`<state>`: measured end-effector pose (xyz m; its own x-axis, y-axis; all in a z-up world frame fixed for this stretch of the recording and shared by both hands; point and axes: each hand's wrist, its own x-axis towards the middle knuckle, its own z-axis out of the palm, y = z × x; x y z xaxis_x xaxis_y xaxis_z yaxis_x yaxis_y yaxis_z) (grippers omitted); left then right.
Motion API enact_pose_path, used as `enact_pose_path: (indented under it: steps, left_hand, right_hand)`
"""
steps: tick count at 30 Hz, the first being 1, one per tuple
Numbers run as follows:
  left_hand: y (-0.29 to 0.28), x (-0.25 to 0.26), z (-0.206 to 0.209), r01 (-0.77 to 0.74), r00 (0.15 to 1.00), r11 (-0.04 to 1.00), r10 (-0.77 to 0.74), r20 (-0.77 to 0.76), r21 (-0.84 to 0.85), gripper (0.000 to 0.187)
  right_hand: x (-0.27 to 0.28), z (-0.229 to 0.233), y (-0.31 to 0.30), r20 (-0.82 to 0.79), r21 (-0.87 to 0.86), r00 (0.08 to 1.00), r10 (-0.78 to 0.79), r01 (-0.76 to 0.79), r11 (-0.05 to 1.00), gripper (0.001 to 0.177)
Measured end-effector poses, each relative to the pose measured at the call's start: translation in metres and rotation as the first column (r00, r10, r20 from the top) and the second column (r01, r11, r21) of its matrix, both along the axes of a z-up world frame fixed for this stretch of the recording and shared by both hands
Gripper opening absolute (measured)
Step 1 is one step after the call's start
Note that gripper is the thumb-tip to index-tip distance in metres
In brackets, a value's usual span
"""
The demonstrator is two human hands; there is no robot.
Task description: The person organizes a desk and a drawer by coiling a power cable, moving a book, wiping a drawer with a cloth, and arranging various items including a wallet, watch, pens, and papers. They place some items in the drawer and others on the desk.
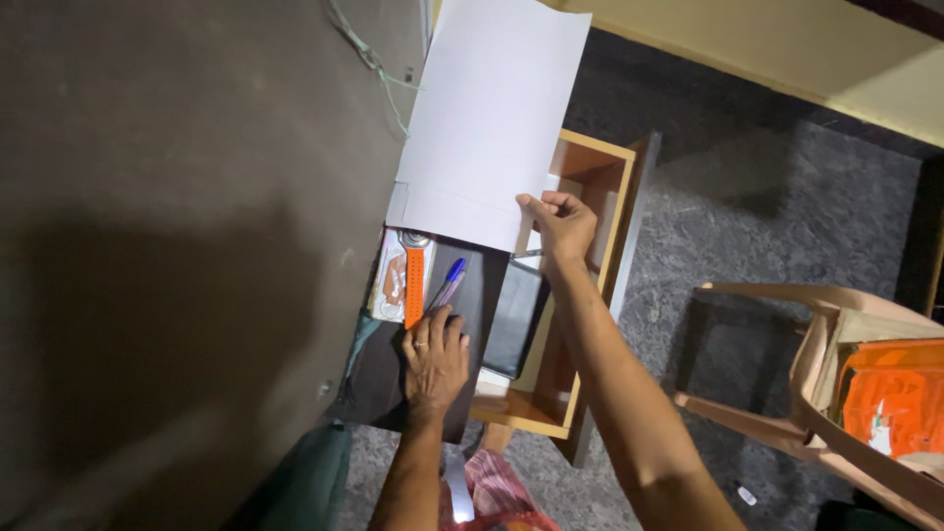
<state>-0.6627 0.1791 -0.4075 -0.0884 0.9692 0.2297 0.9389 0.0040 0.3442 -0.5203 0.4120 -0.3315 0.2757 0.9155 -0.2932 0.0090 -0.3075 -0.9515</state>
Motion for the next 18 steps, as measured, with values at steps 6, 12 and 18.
enact_pose_path:
  steps: [6, 12, 18]
  left_hand:
    - [0.001, 0.0, 0.001, -0.007, 1.0, 1.0, 0.007, 0.013, 0.014, 0.035]
    - [0.001, 0.0, -0.003, -0.003, 1.0, 1.0, 0.003, 0.024, -0.018, 0.035]
    - [0.004, -0.002, 0.017, -0.019, 0.994, 0.999, 0.014, 0.108, 0.05, 0.033]
  right_hand:
    - [0.009, 0.003, 0.006, 0.079, -0.029, 0.995, 0.055, -0.053, 0.998, 0.033]
    - [0.017, -0.01, 0.005, 0.066, -0.007, 0.993, 0.096, -0.096, 0.995, 0.031]
    - [0.028, -0.027, -0.016, -0.093, -0.057, 0.98, 0.177, -0.183, 0.981, 0.034]
